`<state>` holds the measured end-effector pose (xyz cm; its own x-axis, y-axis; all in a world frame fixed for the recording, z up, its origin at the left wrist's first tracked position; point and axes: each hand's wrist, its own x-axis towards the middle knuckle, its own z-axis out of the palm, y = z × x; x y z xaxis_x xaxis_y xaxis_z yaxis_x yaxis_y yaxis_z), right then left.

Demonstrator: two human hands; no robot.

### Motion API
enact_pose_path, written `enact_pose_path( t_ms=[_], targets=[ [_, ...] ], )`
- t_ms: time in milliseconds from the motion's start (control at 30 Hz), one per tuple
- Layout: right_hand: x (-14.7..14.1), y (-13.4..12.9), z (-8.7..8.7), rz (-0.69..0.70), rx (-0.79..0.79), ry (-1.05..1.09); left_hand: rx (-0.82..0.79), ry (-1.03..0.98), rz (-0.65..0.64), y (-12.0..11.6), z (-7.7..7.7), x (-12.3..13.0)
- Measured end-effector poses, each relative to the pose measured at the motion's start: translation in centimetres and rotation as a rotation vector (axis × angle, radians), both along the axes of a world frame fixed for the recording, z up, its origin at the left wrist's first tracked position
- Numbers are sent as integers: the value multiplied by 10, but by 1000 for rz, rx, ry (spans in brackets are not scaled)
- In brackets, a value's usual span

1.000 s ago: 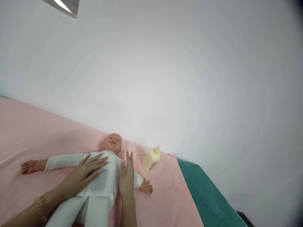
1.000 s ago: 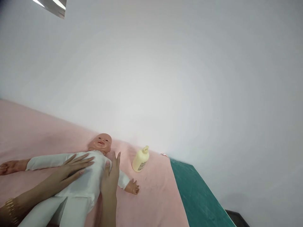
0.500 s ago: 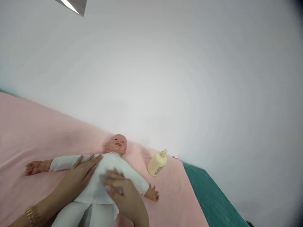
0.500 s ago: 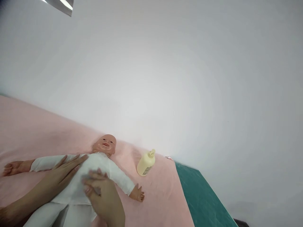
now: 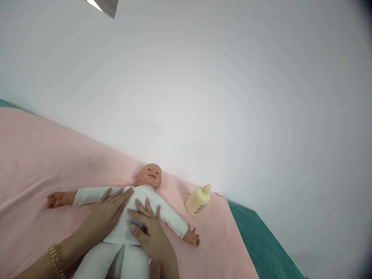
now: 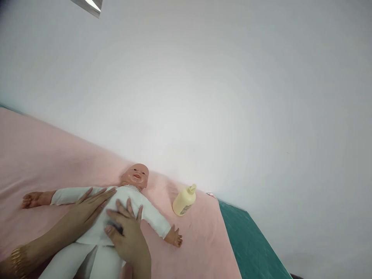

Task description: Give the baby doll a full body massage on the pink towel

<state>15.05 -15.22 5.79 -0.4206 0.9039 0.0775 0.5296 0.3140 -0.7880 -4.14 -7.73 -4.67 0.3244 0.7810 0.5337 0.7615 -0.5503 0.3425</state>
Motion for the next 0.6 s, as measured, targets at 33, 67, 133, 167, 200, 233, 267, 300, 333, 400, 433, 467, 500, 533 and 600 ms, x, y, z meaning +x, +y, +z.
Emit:
enact_pose_path(
  t_ms=[33,67,133,167,200,233,267,300,333,400,433,467,500,533,600],
  targets=[
    [0,2,-4,-55,17,-5,-9,-4,-1,-1,3,1],
    [1,4,-9,-111,31,-11,-13,-8,-3,-2,4,1],
    [4,8,-17,-208,47,-20,-12,-21,-3,-3,6,2],
    [6,10,-21,-245,49,-24,-12,-29,-1,-3,7,3],
    [9,11,-24,-278,50,-33,-16,-36,1,-4,8,3],
    [11,13,-26,-308,52,-46,-21,-42,1,-4,9,3],
    [14,14,-28,-338,56,-65,-28,-49,-2,-5,10,3],
    [17,15,-30,-368,62,-88,-35,-61,-6,-5,11,3],
    [19,16,-31,-398,71,-113,-41,-76,-18,-6,14,4],
    [23,18,-32,-456,85,-163,-34,-103,-94,-9,19,4],
    [25,18,-32,-480,88,-189,-27,-106,-160,-10,22,4],
    [25,18,-32,-504,89,-217,-17,-101,-244,-12,25,4],
    [26,19,-32,-523,85,-247,-8,-82,-338,-14,29,4],
    [26,19,-32,-536,78,-279,-2,-56,-432,-16,33,4],
    [26,19,-31,-543,58,-341,-9,-4,-581,-21,42,4]
  ],
)
